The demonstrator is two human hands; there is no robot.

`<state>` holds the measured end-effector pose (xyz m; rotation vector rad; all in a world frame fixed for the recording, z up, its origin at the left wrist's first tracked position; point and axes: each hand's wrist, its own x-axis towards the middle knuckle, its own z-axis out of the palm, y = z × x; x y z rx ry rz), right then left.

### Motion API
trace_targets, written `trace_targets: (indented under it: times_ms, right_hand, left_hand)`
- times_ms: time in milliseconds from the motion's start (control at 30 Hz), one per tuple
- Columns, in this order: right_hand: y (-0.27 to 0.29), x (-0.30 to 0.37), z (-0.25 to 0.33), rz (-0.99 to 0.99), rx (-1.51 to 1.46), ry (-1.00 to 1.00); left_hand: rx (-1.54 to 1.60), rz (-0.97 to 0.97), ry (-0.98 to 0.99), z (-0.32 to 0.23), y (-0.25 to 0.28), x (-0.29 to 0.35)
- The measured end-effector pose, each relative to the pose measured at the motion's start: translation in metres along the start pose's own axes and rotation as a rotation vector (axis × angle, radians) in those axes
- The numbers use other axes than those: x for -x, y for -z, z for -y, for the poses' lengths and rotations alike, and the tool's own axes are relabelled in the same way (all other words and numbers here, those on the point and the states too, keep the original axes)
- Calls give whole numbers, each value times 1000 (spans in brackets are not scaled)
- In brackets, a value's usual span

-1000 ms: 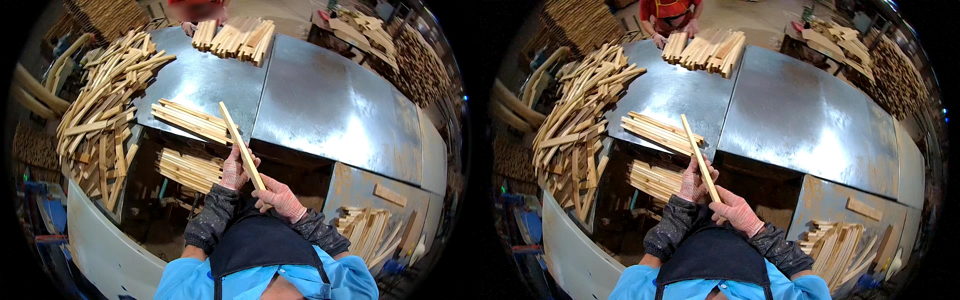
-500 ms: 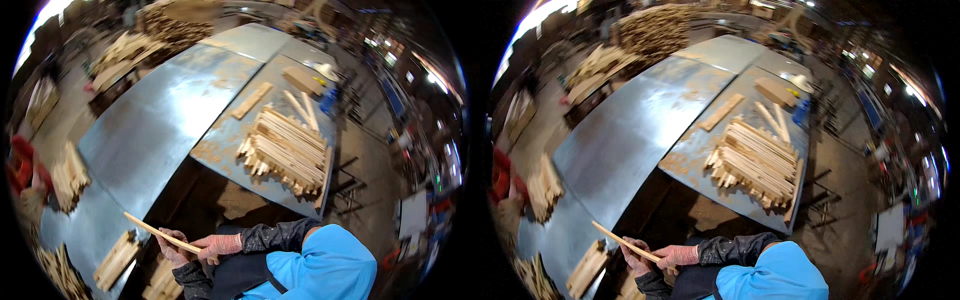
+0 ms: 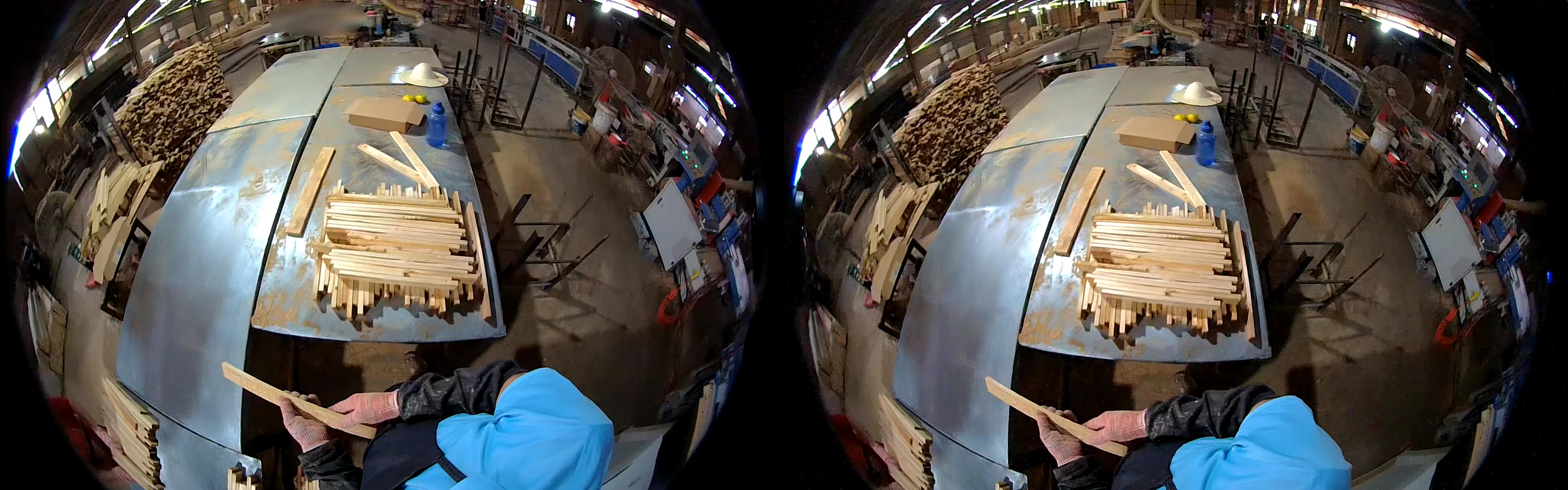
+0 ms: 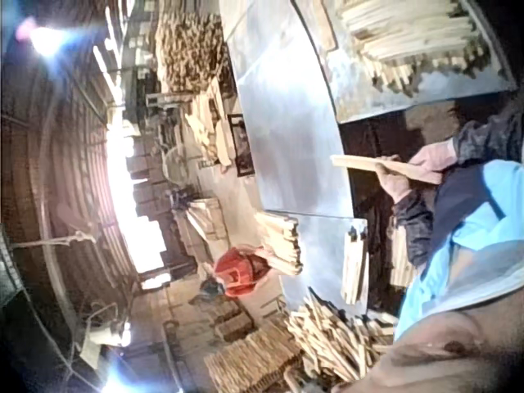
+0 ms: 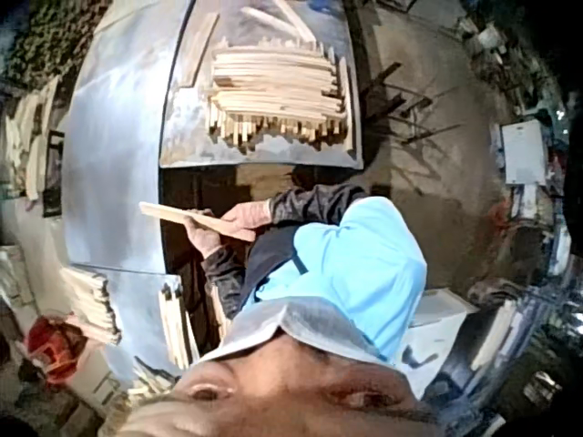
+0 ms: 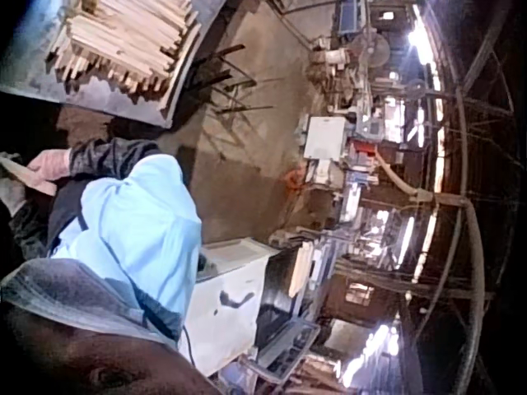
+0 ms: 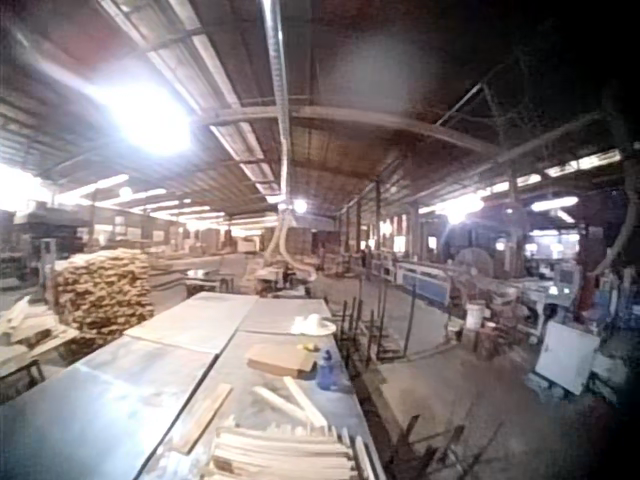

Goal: The person gathers small wooden planks from a metal table and stacks them into neat piles. They then transfer these stacks onto a moving conveyor belt for further processing.

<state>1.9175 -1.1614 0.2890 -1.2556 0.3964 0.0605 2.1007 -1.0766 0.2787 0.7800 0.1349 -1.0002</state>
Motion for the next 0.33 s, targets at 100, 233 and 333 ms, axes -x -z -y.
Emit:
trace_targets:
  times_ms: [100, 233, 333]
  right_hand:
    - [49, 22, 10, -58, 1, 9]
    - [117, 69, 55, -122, -207, -186]
    - [175, 69, 8, -129, -285, -147]
  left_hand:
    - [-26, 1, 21, 34, -29, -17]
    - [-64, -62, 44, 80, -76, -36]
    - [-56, 1, 69, 120, -99, -65]
